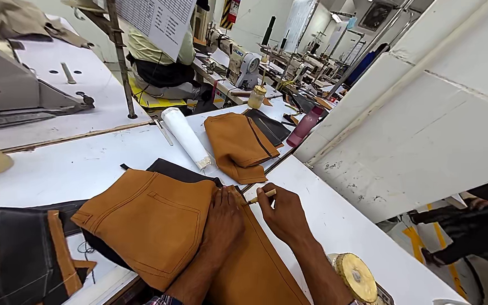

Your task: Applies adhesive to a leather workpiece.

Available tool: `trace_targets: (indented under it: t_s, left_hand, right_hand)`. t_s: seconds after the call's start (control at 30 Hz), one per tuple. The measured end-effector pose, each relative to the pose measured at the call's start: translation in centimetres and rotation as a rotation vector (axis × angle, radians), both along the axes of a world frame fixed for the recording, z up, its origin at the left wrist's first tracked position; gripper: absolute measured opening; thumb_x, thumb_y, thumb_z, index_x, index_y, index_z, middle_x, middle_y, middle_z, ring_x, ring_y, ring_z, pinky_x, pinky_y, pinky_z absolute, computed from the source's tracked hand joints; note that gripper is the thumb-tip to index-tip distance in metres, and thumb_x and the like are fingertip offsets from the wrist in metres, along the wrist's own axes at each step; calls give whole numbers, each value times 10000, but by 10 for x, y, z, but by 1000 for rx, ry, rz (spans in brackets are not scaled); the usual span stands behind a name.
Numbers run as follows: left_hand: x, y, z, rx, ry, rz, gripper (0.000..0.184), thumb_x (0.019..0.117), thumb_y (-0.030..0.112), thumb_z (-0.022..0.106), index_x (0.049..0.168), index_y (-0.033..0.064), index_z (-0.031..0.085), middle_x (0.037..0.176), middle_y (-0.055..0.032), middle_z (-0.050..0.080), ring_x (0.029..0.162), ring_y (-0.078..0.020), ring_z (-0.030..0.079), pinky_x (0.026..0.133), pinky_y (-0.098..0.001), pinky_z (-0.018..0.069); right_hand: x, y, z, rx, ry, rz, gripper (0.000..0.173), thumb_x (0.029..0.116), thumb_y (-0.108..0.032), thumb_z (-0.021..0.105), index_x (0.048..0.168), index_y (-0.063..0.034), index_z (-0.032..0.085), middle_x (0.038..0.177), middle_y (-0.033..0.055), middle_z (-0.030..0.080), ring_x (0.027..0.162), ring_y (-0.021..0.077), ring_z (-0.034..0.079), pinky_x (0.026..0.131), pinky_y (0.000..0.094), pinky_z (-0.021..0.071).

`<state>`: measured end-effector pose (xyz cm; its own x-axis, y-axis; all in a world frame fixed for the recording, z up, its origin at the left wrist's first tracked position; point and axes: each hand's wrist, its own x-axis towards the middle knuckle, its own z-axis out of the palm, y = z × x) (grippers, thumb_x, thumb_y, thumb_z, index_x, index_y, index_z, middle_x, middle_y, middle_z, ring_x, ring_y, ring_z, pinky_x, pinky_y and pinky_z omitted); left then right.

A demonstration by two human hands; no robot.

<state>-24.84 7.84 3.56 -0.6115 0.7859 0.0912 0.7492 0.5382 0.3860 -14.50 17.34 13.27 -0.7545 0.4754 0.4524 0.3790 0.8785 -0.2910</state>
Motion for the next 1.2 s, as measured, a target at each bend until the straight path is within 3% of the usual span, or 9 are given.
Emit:
trace_targets:
  t_s: [0.1,0.23,0.4,0.53,0.67,0.83,1.0,1.13,1.2]
  left_hand:
    - [-1,-1,-1,2,3,3,546,1065,242,286,1499,-42,458,1621,-189,377,1528,-317,313,1253,-471,219]
    - [0,0,-2,26,21,3,540,1062,243,300,1490,-37,473,1609,-192,395,1517,-319,335,1248,-478,231]
    - [0,-1,-2,4,27,3,539,1051,240,326,1484,-45,476,1618,-189,380,1519,-316,331,1247,-478,230]
    - [-1,-1,-4,17,54,-6,529,1061,240,324,1475,-47,486,1604,-196,399,1507,-330,351,1245,-482,244]
    - [-2,-1,-5,26,61,-5,516,1064,242,346,1459,-55,494,1599,-207,399,1490,-342,375,1230,-494,273]
    - [-1,-1,-2,20,88,-13,510,1069,232,326,1451,-56,500,1586,-211,417,1487,-349,380,1226,-496,277]
    - [-3,-2,-4,7,90,-12,514,1066,232,313,1451,-56,496,1592,-212,406,1494,-347,368,1225,-499,277]
    - [-3,-1,-5,9,92,-17,509,1064,229,329,1447,-61,496,1589,-212,406,1488,-349,373,1217,-519,285]
    - [-3,-1,-5,9,88,-18,512,1067,233,326,1451,-63,489,1591,-218,399,1492,-354,365,1220,-526,276]
  right_hand:
    - [3,-4,8,45,35,-7,319,1015,-345,495,804,-164,652,618,-56,529,536,89,527,490,291,452]
    - [7,-4,3,-19,6,32,303,1039,-373,519,938,-171,722,733,-63,630,635,66,602,572,273,523]
    - [19,-10,10,-9,-31,-24,322,1014,-356,496,771,-189,626,588,-76,498,513,73,507,472,278,430]
    - [29,-12,4,-36,-30,18,297,1035,-375,517,918,-187,715,704,-81,610,620,46,591,560,254,515]
    - [39,-18,9,-20,-63,-34,316,1012,-340,497,774,-177,626,595,-60,507,528,84,527,478,293,445]
    - [52,-20,6,-7,-27,14,295,1035,-376,513,930,-184,711,734,-82,629,658,43,613,585,250,531]
    - [70,-29,11,20,-72,-39,303,998,-338,506,767,-188,631,587,-82,499,516,52,517,460,253,431]
    - [87,-35,6,4,-52,14,305,1034,-388,518,929,-183,719,749,-81,632,653,36,599,575,230,516]
    - [96,-37,3,14,-105,-8,298,1018,-365,504,867,-184,685,701,-75,600,638,44,600,569,243,517]
